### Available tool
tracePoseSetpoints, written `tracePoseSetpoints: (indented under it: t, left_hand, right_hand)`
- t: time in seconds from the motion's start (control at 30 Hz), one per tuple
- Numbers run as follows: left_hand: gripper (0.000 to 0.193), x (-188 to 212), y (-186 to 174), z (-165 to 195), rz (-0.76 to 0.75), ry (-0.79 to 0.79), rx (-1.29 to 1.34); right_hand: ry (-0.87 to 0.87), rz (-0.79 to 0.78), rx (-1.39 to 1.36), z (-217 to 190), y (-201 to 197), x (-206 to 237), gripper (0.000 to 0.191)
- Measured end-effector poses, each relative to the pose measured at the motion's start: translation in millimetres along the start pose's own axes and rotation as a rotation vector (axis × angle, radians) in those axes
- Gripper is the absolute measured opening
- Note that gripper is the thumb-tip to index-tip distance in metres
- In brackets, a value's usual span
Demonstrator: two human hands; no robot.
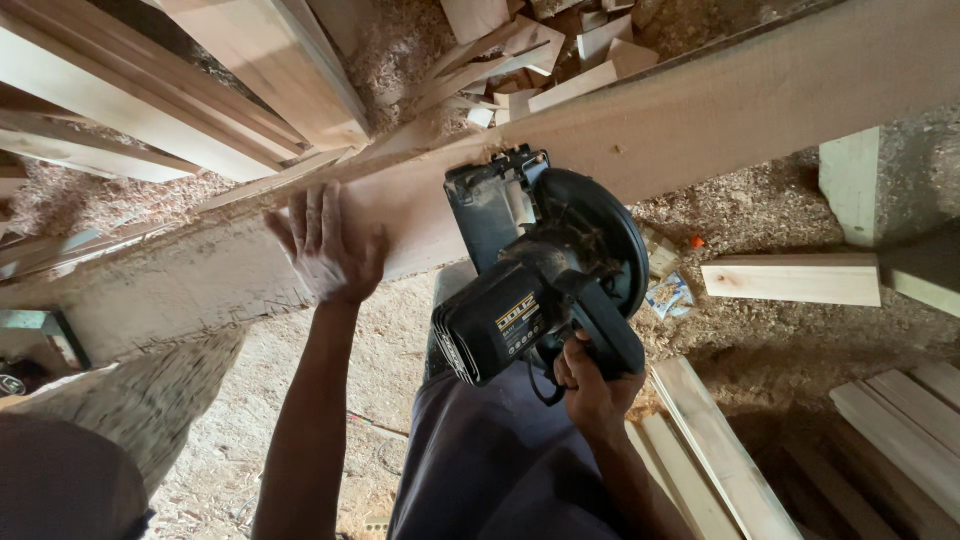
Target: The person measures a long wooden board with a tape measure and a steel ruler, marks it with a pencil, and cuts it with a circular saw. They then move and stack cut pieces and scrap lumber against a pile of boards, and later measure and mark another board with a square and pencil.
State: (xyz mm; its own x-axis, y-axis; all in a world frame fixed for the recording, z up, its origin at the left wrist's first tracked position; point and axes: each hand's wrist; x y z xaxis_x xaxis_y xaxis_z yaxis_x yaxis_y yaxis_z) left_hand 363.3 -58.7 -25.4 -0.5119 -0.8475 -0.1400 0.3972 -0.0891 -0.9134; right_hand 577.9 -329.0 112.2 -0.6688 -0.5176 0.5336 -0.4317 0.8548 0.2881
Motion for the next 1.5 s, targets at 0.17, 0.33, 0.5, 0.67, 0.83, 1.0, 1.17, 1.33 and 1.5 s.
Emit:
tracePoseSetpoints:
  t: [0.17, 0.33, 0.5, 0.67, 0.83, 1.0, 1.17, 1.33, 1.5]
  left_hand:
    - [0.072, -2.0, -3.2, 1.7, 0.032, 0.029, 0.011]
    - [0.072, 0.3, -4.0, 2.5, 0.039, 0.027, 0.033]
    - [0.07, 0.8, -2.9, 1.7, 0.047, 0.036, 0.016]
    - [0.071, 1.8, -1.3, 0.1, 0.027, 0.028, 0.006]
    - [0.07, 1.2, -0.8, -1.6, -0.024, 0.007, -0.004]
    - [0.071, 0.3, -4.6, 0.9, -0.011, 0.017, 0.001]
    - [0.073, -3.2, -10.7, 4.5, -0.057, -0.022, 0.024]
    - [0.073, -6.6, -14.0, 4.1, -0.026, 0.005, 0.033]
    - [0.075, -5.8, -11.8, 2.9, -0.04, -0.001, 0.02]
  right_hand:
    - [0.016, 0.019, 0.007, -2.1, 5.7, -2.0, 0.017]
    - [0.019, 0.035, 0.013, -2.0, 10.7, -4.2, 0.016]
    - [0.022, 0.065, 0.011, -0.8, 15.4, -9.0, 0.018]
    - [-0.002, 0.001, -0.003, -0.9, 16.2, -13.3, 0.018]
    - [-0.007, 0.026, -0.023, 1.5, 19.1, -18.3, 0.018]
    - [-0.006, 0.026, -0.019, 0.3, 24.5, -21.3, 0.018]
    - [0.006, 0.064, -0.003, -3.4, 32.6, -24.8, 0.019]
    - [0.013, 0.074, 0.0, -4.5, 39.4, -29.7, 0.019]
    - [0.034, 0.084, -0.031, -4.2, 42.9, -32.3, 0.018]
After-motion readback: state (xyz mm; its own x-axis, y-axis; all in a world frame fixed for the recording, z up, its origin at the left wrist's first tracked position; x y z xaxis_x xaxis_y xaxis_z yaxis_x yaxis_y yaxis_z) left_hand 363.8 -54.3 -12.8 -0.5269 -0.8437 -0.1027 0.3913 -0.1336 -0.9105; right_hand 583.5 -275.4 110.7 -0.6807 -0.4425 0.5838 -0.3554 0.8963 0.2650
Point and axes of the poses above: each hand's wrist, its own x-axis away from the middle knuckle, its own y-axis out of the palm, z = x × y, and after that the axes turned 3 degrees about y, right-handed
